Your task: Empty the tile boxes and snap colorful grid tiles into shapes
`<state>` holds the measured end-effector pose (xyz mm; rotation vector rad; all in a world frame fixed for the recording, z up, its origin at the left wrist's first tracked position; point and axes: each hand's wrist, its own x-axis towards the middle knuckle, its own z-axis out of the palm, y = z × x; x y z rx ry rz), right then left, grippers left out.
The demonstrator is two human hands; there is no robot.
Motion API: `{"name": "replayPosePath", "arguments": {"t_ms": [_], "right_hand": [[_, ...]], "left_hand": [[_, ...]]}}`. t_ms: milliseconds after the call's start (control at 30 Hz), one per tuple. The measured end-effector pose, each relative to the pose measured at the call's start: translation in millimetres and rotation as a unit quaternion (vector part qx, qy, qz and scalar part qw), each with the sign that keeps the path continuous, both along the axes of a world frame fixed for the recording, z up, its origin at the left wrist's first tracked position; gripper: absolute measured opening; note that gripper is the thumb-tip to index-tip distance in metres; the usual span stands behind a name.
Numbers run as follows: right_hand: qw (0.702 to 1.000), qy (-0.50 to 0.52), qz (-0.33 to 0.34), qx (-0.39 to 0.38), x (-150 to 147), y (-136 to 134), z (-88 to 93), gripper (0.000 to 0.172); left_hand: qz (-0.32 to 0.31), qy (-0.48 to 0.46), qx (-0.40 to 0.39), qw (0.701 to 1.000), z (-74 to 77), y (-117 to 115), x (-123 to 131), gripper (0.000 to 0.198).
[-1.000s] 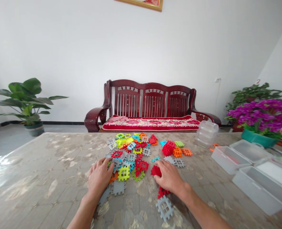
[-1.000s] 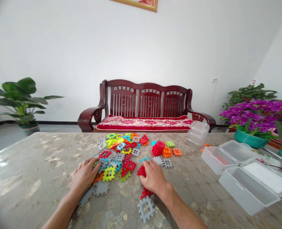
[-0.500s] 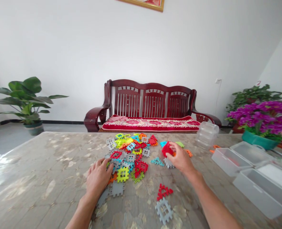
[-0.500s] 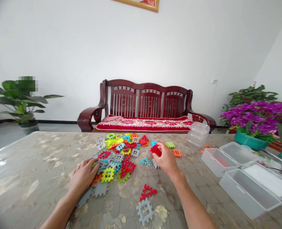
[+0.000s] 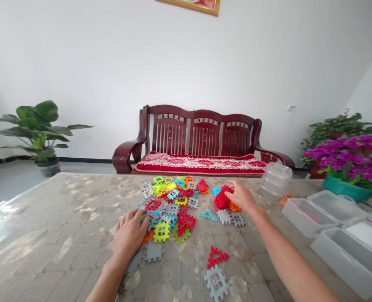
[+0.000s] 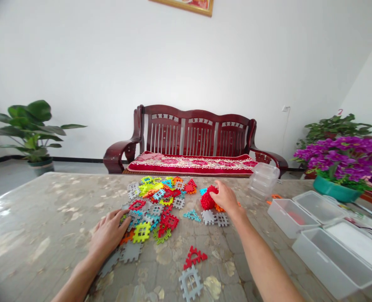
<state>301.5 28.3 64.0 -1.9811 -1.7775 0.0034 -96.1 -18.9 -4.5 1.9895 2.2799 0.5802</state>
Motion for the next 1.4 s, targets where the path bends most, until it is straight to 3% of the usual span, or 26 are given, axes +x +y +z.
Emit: {"name": "replayPosePath", "arguments": {"t_ms": [100,233,367,500,1000,1133,1267,1400], "right_hand": [[0.999,-0.034,0.012,-0.017,0,2,-2.2,0.057],[0.995,-0.085,0.010,-0.049,-4,2,4.0,0.075],[0.993,-0.092,0.003,-0.081,-12,5,9.3,0.092],[0.990,-0.101,0.003,-0.101,-20,7,7.0,0.097],[0.985,-0.112,-0.022,-0.128,-35,4,2.5,0.074],[0.989,-0.122,-0.017,-0.085,-36,-4,9.6,0.077],[0.995,-0.099,0.024,-0.009,-49,-22,12.7,0.060],[0.993,-0.044,0.110,-0.017,-69,-47,-5.6,0.041]], "left_hand": [[-0.001,-0.001,-0.005,1.000,1.3,0,0,0.043],[0.002,-0.003,-0.014,1.000,2.5,0,0,0.043],[0.001,-0.003,-0.017,1.000,2.5,0,0,0.043],[0.003,-0.006,-0.009,1.000,0.5,1,-1,0.043],[0.003,-0.009,-0.007,1.000,0.8,0,1,0.043],[0.004,-0.005,-0.010,1.000,0.3,-1,1,0.044],[0.003,-0.003,-0.004,1.000,0.3,0,1,0.044],[0.001,-0.007,-0.006,1.000,2.2,-1,1,0.044]]}}
